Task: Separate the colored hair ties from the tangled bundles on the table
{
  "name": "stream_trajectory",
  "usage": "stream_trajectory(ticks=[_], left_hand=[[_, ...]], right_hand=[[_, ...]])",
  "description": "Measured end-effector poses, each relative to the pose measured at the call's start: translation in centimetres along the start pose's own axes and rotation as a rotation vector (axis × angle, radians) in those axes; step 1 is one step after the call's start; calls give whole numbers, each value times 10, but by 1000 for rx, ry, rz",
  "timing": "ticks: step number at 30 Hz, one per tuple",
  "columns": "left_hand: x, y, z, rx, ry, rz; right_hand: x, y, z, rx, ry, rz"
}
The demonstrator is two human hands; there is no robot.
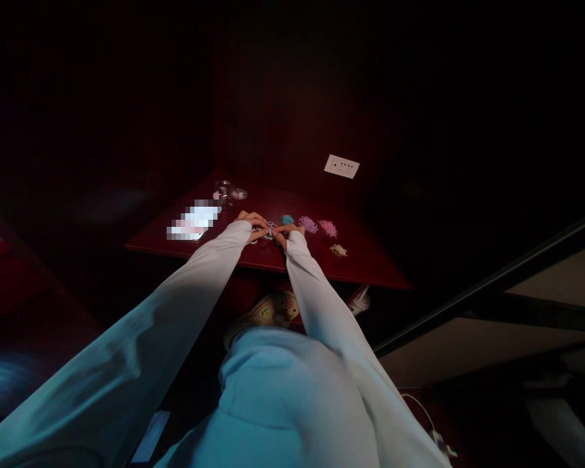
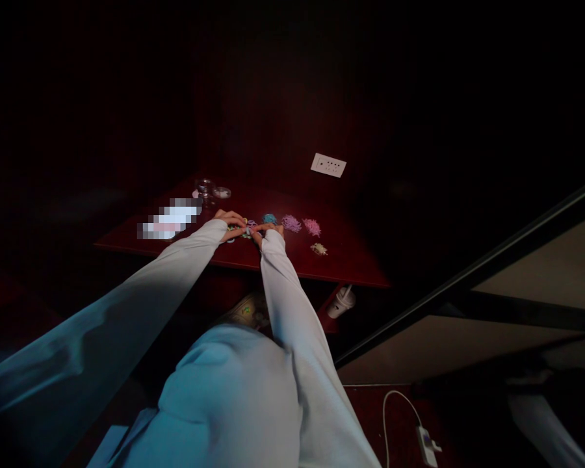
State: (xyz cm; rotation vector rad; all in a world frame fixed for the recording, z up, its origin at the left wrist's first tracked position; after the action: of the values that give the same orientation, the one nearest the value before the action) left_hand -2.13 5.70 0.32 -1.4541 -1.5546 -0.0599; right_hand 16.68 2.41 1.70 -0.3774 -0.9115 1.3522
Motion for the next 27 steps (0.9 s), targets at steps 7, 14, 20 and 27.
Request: stream_trajectory(ticks=[7,14,20,27], left_hand=[[2,-3,-2,15,-17,40],[2,-1,-2,21,-28,14],[0,-3,-9,40,-16,25],[-1,-3,-8,37,17,101]], right_hand=[[2,-3,-2,49,31,-48],[1,-6,0,83,62,-36],[4,-7,-4,85,76,-33],[5,-5,-9,64,68,-20]])
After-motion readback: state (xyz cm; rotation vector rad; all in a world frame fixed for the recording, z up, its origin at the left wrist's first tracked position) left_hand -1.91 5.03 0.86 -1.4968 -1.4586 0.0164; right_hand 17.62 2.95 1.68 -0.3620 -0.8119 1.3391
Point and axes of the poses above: each hand's wrist, its own x-axis towards the middle knuckle, its own y-axis out of the palm, z = x × y, the point moved 5 cm from there along x, towards the middle knuckle, and after that the axes turned 4 degrees about y, right-handed, at the moved point
